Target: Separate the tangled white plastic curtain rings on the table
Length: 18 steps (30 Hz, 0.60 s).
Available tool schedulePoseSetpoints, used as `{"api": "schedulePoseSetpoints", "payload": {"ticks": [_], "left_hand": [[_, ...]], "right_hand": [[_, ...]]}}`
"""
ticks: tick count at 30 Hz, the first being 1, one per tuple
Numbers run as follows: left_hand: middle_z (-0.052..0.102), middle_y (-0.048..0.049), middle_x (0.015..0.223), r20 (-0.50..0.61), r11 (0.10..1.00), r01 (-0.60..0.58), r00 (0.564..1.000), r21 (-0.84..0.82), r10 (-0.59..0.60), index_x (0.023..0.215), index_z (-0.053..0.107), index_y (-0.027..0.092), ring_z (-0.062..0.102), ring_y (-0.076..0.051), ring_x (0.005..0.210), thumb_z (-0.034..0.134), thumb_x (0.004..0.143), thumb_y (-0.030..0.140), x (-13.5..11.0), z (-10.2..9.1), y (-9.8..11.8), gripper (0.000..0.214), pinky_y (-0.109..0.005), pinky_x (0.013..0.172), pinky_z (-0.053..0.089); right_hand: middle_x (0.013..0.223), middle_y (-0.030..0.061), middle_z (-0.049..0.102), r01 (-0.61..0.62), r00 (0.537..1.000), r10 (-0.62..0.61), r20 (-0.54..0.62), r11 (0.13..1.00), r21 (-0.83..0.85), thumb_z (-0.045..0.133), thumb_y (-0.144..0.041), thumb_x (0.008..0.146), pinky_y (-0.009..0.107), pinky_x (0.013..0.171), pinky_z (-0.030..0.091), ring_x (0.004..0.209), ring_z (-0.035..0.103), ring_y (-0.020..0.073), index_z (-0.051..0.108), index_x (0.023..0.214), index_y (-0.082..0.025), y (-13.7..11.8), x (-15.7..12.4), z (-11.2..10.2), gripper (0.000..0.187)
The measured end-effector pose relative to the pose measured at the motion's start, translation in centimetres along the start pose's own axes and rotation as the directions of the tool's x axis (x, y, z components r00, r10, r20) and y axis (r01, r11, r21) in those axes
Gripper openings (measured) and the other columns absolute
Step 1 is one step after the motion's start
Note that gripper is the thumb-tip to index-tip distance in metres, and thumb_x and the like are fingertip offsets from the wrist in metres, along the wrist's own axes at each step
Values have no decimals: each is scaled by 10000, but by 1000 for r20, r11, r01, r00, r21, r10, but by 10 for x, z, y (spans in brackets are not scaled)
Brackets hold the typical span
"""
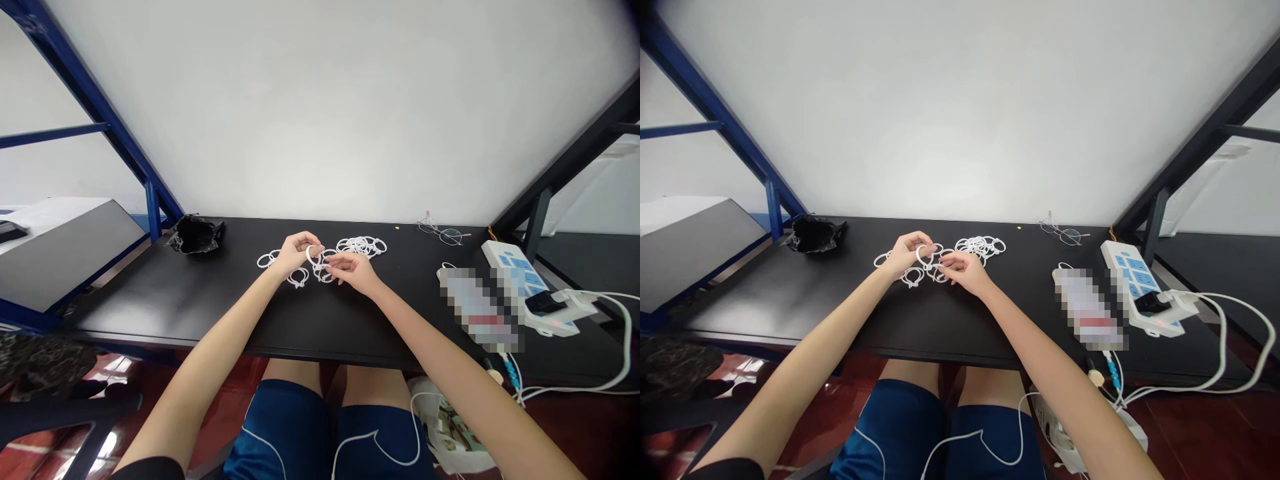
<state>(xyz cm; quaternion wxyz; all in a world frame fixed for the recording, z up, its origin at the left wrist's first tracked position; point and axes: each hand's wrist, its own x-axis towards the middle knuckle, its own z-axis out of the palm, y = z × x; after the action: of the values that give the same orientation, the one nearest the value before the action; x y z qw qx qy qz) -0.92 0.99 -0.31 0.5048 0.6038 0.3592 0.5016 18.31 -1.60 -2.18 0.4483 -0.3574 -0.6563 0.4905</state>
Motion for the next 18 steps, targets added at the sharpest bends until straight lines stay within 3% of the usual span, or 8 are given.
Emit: {"api": "schedulePoseSetpoints", "payload": {"ticks": [6,10,18], "left_hand": [[629,-1,700,-21,1000,3,1000,9,-3,764,609,152,602,-111,614,806,639,352,1,-1,0,308,-259,636,493],[587,15,622,-23,997,50,999,58,-49,772,616,158,533,-88,507,786,665,395,1,-3,1,311,-220,496,419],[497,44,528,167,969,64,980,237,-106,850,659,136,436,-59,458,762,691,461,-3,2,1,376,-175,432,317]], "right_hand": [[646,19,669,-32,998,34,-47,998,47,795,-425,646,244,452,545,573,660,154,708,843,-152,0,1,-1,347],[703,35,703,-51,990,65,-125,992,115,813,-419,628,257,478,547,583,671,158,700,824,-152,-1,2,-3,349],[733,44,728,-56,986,86,-143,979,198,842,-396,599,264,524,564,625,699,176,707,839,-154,-4,3,-5,366]]}}
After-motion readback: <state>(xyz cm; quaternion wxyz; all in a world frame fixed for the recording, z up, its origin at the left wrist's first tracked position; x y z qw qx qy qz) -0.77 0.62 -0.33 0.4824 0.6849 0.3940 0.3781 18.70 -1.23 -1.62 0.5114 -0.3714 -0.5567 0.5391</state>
